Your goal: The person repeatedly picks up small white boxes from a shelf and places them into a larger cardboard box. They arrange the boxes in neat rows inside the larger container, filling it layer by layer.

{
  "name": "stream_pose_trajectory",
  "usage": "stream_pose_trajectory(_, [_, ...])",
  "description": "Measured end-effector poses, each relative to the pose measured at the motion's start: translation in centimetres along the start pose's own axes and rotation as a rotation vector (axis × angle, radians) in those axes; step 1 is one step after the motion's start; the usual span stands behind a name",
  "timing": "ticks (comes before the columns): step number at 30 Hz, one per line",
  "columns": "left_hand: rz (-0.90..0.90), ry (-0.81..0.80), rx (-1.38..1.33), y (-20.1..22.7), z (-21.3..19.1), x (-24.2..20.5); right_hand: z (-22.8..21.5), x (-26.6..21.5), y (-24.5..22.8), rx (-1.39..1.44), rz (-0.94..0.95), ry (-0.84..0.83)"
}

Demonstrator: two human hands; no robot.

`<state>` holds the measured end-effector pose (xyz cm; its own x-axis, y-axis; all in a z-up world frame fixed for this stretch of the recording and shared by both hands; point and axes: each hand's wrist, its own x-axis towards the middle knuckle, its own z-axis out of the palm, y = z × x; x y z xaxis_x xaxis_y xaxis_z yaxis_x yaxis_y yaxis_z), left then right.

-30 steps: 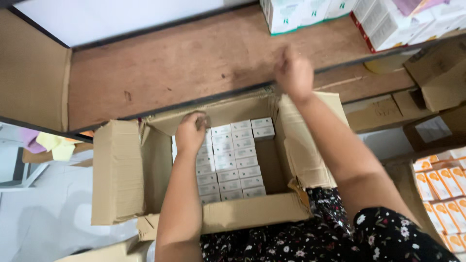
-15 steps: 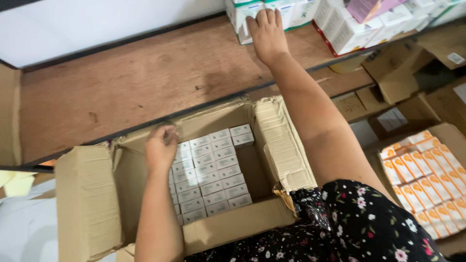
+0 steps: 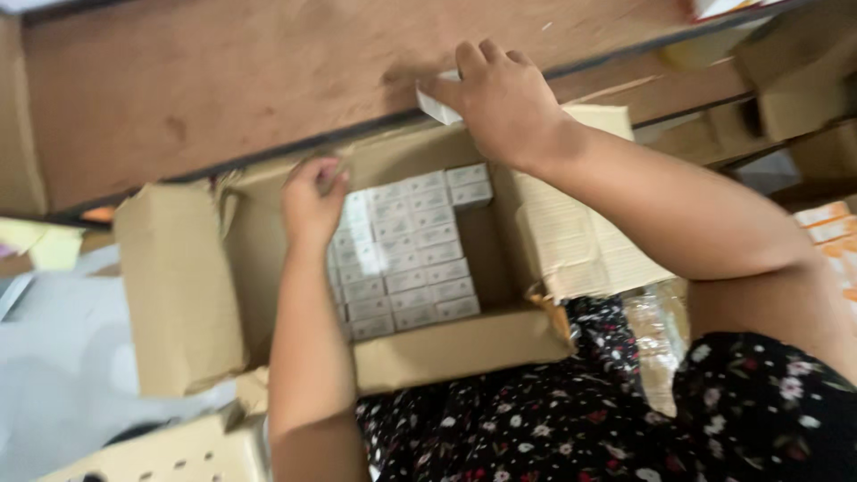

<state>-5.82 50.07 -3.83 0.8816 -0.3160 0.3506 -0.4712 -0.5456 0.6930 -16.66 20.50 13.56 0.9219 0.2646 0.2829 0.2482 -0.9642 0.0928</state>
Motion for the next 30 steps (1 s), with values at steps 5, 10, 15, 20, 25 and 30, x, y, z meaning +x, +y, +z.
stream_pose_trajectory(5, [-0.057,0.004,-0.053,1.3,-0.4,0.3,0.9,-1.1,-4.2,0.033,-0.053,-0.323])
stream_pose_trajectory(10, [-0.108,-0.014,-0.104,1.6,-0.2,0.9,8.5,-2.4,-6.0,0.036,-0.068,-0.764])
stream_pose_trajectory(15, [-0.079,-0.016,-0.075,1.8,0.1,0.5,19.6,-1.6,-6.9,-0.136,0.032,-1.054])
stream_pose_trajectory(20, [-0.096,0.01,-0.094,2.5,-0.3,0.6,28.2,-3.5,-6.6,-0.22,0.121,-1.052])
stream_pose_trajectory(25, [-0.099,-0.024,-0.039,3.1,-0.1,0.4,33.1,-6.1,-3.8,-0.035,0.26,-0.852])
stream_pose_trajectory(30, [-0.135,-0.056,0.004,3.4,-0.5,0.2,34.8,-7.4,-2.3,0.049,0.247,-0.801])
